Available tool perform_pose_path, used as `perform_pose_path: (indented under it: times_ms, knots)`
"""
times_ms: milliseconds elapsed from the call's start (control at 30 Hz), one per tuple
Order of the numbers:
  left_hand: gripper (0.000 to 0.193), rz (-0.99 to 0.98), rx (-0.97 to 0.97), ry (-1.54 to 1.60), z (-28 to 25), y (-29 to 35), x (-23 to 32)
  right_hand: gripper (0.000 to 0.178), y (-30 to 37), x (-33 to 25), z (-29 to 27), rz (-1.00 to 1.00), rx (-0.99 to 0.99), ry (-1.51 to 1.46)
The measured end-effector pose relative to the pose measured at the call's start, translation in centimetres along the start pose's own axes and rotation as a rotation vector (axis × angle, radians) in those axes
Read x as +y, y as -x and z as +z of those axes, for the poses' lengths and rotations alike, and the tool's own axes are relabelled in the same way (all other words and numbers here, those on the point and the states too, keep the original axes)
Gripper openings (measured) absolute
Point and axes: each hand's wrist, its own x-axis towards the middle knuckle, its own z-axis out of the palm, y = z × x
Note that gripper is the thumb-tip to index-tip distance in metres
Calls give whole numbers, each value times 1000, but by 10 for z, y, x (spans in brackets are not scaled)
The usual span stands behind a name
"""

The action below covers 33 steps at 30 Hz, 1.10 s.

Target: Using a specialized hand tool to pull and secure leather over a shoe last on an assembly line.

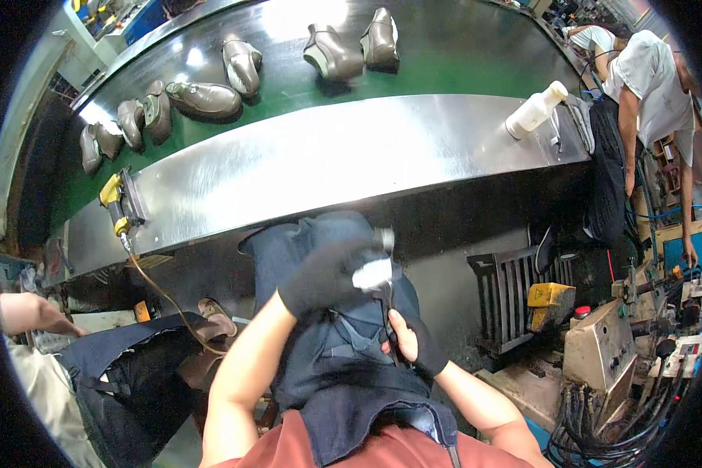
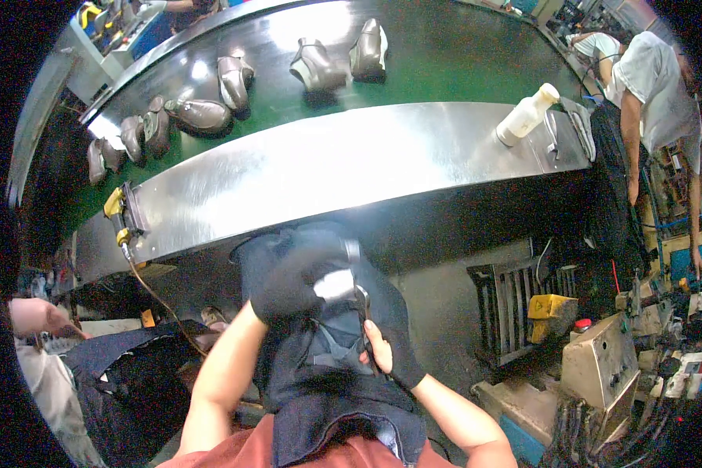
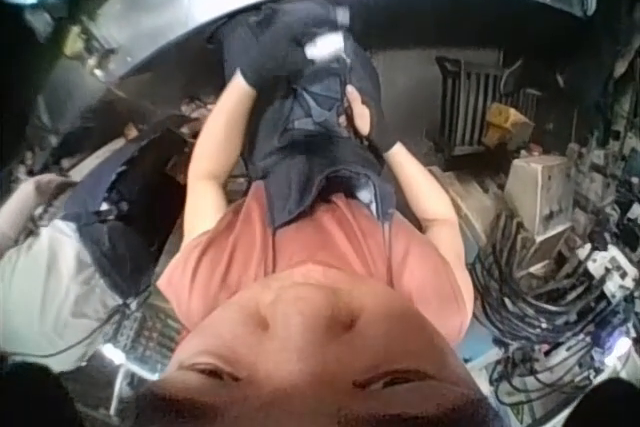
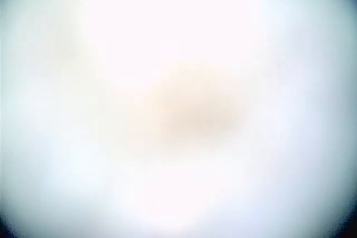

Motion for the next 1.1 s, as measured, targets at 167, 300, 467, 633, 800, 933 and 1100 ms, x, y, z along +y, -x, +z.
perform_pose_path:
  times_ms: [167, 300, 467, 633, 800, 933, 1100]
  knots:
    - [38, -103, 92, -300, -20, 11, -20, 66, -1, 4, -8, -125, 21, 55]
    - [64, -251, 443, 59, -85, -35, -101, 57, -12, 12, -10, -38, -51, -6]
    - [86, -364, 839, -581, -212, -161, -193, 48, -19, 8, -6, -75, -114, -168]
    - [75, -376, 913, -1291, -253, -223, -234, 48, -26, 15, 0, -49, -134, -426]
    - [50, -274, 469, -1692, -256, -226, -209, 64, -21, 17, -1, 122, -68, -276]
    - [45, -2, 309, -1522, -251, -198, -176, 49, -27, 21, -5, 77, -87, -507]
    - [42, 368, -45, -1470, -255, -206, -176, 52, -29, 11, -5, 25, -161, -437]
